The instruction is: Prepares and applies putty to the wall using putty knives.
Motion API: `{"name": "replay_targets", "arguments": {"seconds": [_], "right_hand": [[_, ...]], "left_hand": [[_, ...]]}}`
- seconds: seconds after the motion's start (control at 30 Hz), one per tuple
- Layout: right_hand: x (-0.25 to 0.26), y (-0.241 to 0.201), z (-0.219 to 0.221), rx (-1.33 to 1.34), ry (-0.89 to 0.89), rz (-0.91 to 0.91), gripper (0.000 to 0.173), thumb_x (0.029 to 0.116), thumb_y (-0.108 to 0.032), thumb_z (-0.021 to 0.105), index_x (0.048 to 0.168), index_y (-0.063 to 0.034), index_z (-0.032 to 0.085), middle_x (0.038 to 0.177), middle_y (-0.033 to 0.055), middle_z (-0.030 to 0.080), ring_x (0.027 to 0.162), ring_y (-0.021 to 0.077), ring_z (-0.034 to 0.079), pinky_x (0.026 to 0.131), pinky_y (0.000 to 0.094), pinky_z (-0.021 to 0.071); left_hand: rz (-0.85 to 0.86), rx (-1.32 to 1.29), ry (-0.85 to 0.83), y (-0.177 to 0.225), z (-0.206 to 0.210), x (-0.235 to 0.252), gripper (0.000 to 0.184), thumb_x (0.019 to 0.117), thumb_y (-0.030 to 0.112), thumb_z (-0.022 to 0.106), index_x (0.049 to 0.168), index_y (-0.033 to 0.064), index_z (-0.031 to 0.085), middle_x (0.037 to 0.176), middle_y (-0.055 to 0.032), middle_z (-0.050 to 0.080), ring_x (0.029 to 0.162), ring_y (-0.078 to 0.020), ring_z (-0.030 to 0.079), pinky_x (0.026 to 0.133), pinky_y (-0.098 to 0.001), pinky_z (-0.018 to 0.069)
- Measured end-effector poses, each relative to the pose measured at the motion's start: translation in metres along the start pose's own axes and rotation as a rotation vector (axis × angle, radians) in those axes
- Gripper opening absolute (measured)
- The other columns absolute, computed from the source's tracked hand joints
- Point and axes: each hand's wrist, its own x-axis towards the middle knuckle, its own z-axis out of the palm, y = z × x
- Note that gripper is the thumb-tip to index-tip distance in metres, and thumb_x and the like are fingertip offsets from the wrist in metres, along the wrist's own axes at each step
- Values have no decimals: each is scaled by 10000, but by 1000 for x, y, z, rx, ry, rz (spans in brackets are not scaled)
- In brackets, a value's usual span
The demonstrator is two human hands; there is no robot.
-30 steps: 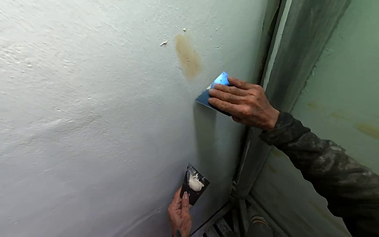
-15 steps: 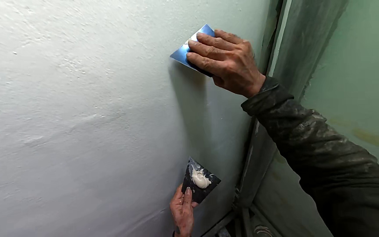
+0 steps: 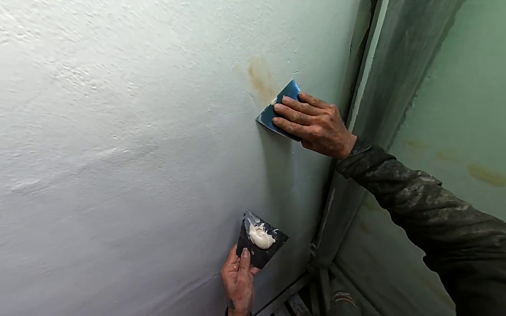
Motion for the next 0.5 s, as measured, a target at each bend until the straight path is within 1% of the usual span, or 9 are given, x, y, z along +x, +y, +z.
{"name": "replay_targets", "arguments": {"seconds": [0.13, 0.17, 0.2, 0.23, 0.27, 0.3, 0.37, 0.43, 0.5], "right_hand": [[-28, -20, -29, 82, -145, 81, 419, 915, 35, 512, 1261, -92, 712, 1353, 132, 674, 1301, 343, 609, 1142, 550, 427], [-37, -33, -36, 175, -115, 180, 405, 921, 19, 504, 1255, -63, 717, 1341, 130, 681, 1288, 310, 623, 1127, 506, 453], [-46, -51, -42, 313, -41, 319, 368, 943, 5, 521, 1256, -12, 713, 1312, 128, 695, 1248, 243, 651, 1100, 417, 493], [-53, -69, -47, 494, 66, 483, 320, 985, -4, 548, 1268, 33, 691, 1257, 118, 717, 1153, 154, 688, 1032, 313, 540], [-60, -88, -48, 679, 168, 658, 296, 1015, -27, 551, 1277, 42, 672, 1209, 89, 728, 1074, 83, 696, 969, 250, 567], [-65, -106, -48, 836, 255, 834, 276, 1039, -72, 544, 1269, 7, 673, 1156, 38, 738, 1007, 45, 700, 910, 232, 587], [-74, -136, -45, 1054, 377, 1097, 226, 1060, -156, 524, 1180, -96, 705, 1019, -26, 743, 898, 53, 702, 821, 268, 606], [-79, -160, -42, 1139, 445, 1193, 222, 1065, -176, 509, 1134, -138, 716, 988, -35, 745, 906, 72, 709, 835, 300, 611], [-82, -177, -42, 1130, 464, 1195, 226, 1066, -167, 505, 1131, -139, 720, 994, -39, 747, 915, 69, 710, 845, 294, 609]], "left_hand": [[-136, -200, -36, 17, 11, -1, 296, 1039, 36, 393, 1287, -18, 545, 986, -140, 756, 784, -261, 768, 676, -451, 661], [-161, -243, -63, 22, 13, 1, 300, 1047, 45, 387, 1303, -10, 532, 1004, -157, 752, 800, -281, 768, 686, -468, 659], [-186, -280, -88, 26, 17, 4, 304, 1050, 51, 386, 1314, -4, 525, 1016, -168, 748, 812, -292, 768, 691, -475, 659], [-213, -308, -114, 31, 23, 7, 300, 1053, 52, 386, 1315, -2, 523, 1021, -173, 746, 818, -297, 768, 694, -478, 658], [-242, -334, -145, 36, 29, 10, 301, 1057, 54, 384, 1321, -2, 519, 1029, -177, 743, 826, -304, 766, 698, -486, 656], [-268, -348, -178, 41, 36, 13, 302, 1062, 58, 378, 1327, 1, 512, 1040, -179, 740, 838, -307, 764, 703, -493, 655], [-307, -355, -221, 49, 48, 18, 293, 1073, 67, 363, 1320, 7, 508, 1044, -181, 736, 842, -307, 762, 702, -495, 653], [-325, -361, -242, 54, 56, 20, 284, 1077, 70, 358, 1305, 4, 513, 1041, -185, 734, 841, -316, 761, 701, -505, 652], [-340, -364, -242, 58, 59, 20, 272, 1080, 65, 353, 1284, -4, 519, 1030, -192, 732, 837, -324, 760, 704, -514, 649]]}}
